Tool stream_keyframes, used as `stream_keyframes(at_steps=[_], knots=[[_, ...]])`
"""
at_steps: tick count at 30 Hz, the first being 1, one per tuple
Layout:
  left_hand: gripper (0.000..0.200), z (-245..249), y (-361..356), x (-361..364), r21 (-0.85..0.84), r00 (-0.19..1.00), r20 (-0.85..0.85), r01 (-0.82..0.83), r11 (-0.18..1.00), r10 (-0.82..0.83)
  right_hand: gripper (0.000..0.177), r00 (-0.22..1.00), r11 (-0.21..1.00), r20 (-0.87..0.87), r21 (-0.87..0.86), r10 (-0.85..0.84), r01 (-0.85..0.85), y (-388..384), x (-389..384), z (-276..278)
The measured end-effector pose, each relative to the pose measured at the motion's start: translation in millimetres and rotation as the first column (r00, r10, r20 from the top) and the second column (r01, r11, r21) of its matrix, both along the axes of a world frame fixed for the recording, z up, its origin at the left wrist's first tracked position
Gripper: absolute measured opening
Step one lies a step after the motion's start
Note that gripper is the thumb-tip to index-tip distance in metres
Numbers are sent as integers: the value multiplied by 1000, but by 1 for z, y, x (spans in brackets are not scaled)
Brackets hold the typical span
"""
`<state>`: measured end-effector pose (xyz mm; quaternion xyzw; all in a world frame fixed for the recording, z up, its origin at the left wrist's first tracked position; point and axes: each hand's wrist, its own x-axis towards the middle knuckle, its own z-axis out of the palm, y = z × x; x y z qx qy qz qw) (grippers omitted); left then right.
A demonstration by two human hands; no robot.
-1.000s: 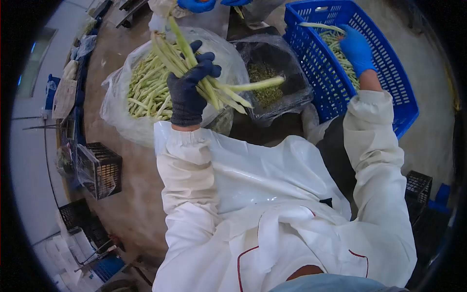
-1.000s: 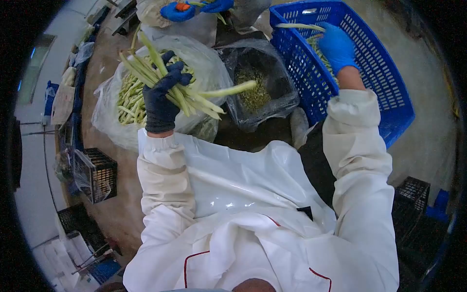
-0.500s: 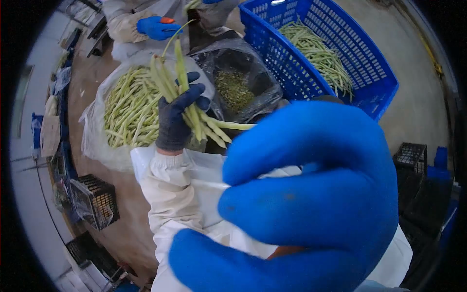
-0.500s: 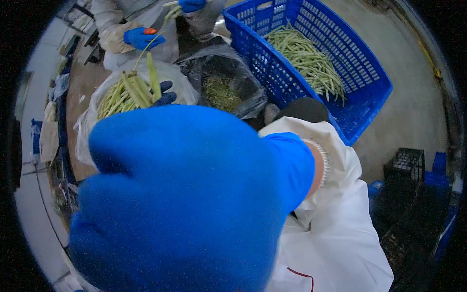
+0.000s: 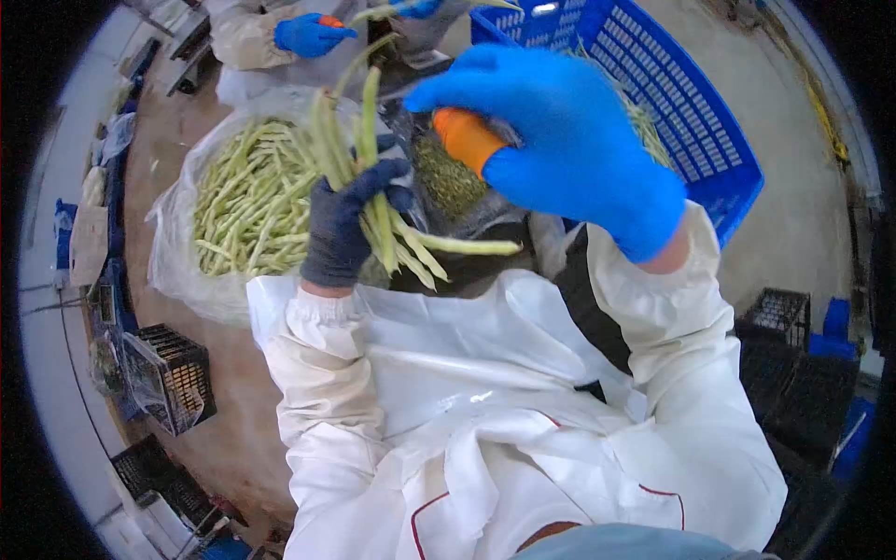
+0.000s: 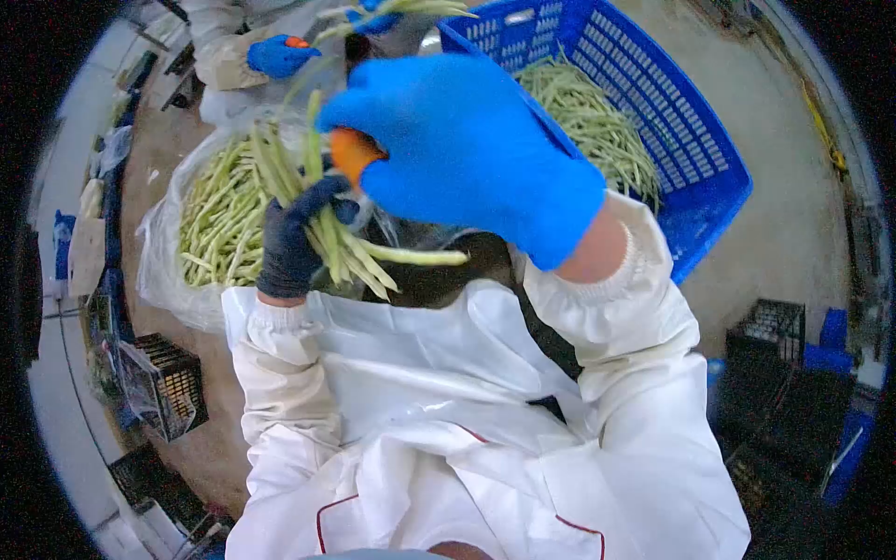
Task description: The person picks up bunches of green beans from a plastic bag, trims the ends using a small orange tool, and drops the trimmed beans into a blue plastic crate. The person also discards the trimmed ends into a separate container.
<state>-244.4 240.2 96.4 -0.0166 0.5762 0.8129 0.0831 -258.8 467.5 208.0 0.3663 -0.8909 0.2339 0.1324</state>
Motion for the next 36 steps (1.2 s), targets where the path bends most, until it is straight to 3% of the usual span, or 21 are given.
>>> stream_keyframes(at_steps=[1,2,5,11,14,17,20,21,23,24,26,27,29,32,35,36], knots=[[31,3,3,5,7,994,93,-50,999,49,31,994,997,-106,-59,38,-45,-7,-15,-24],[33,-5,0,4,-5,996,83,-33,999,33,32,974,990,-217,-109,65,-90,-15,-31,-48],[34,-3,2,8,-128,995,67,80,989,-72,32,943,994,-320,-28,92,-107,-17,-56,-79],[36,-15,-8,1,-314,997,9,81,946,-83,24,989,997,-145,76,26,-15,-4,-69,-100],[36,-16,-12,0,-351,999,7,38,936,-37,17,958,954,-284,293,22,65,-3,-62,-94],[34,-13,-5,2,-424,998,-30,39,905,-57,15,919,985,-392,169,31,39,-12,-61,-96],[31,-16,-3,4,-524,984,-82,90,847,-155,15,997,984,-65,-176,-48,36,-20,-59,-100],[32,-15,-2,5,-424,991,-60,82,902,-118,16,973,917,224,-397,53,41,-21,-62,-102],[33,-14,0,7,-215,999,-10,46,976,-50,20,678,660,609,-713,412,238,-22,-69,-108],[35,-14,-1,7,-25,1000,8,12,1000,-12,22,630,725,658,-655,411,211,-23,-70,-114],[35,-7,-3,6,63,998,-31,-60,996,62,25,534,836,751,-531,389,137,-27,-70,-127],[35,-4,-5,5,108,994,-47,-94,990,100,25,617,915,736,-399,277,65,-29,-66,-132],[31,-7,-14,-5,35,954,-134,-267,963,269,25,776,996,626,-86,79,-32,-35,-55,-140],[26,-9,-37,-13,29,888,-164,-432,902,430,23,912,989,383,92,-145,119,-30,-69,-159],[24,-10,-58,-17,59,802,-153,-576,815,578,19,902,871,114,337,-416,359,-18,-86,-166],[24,-10,-65,-18,143,781,-164,-586,798,603,19,899,868,120,341,-421,361,-15,-90,-166]])
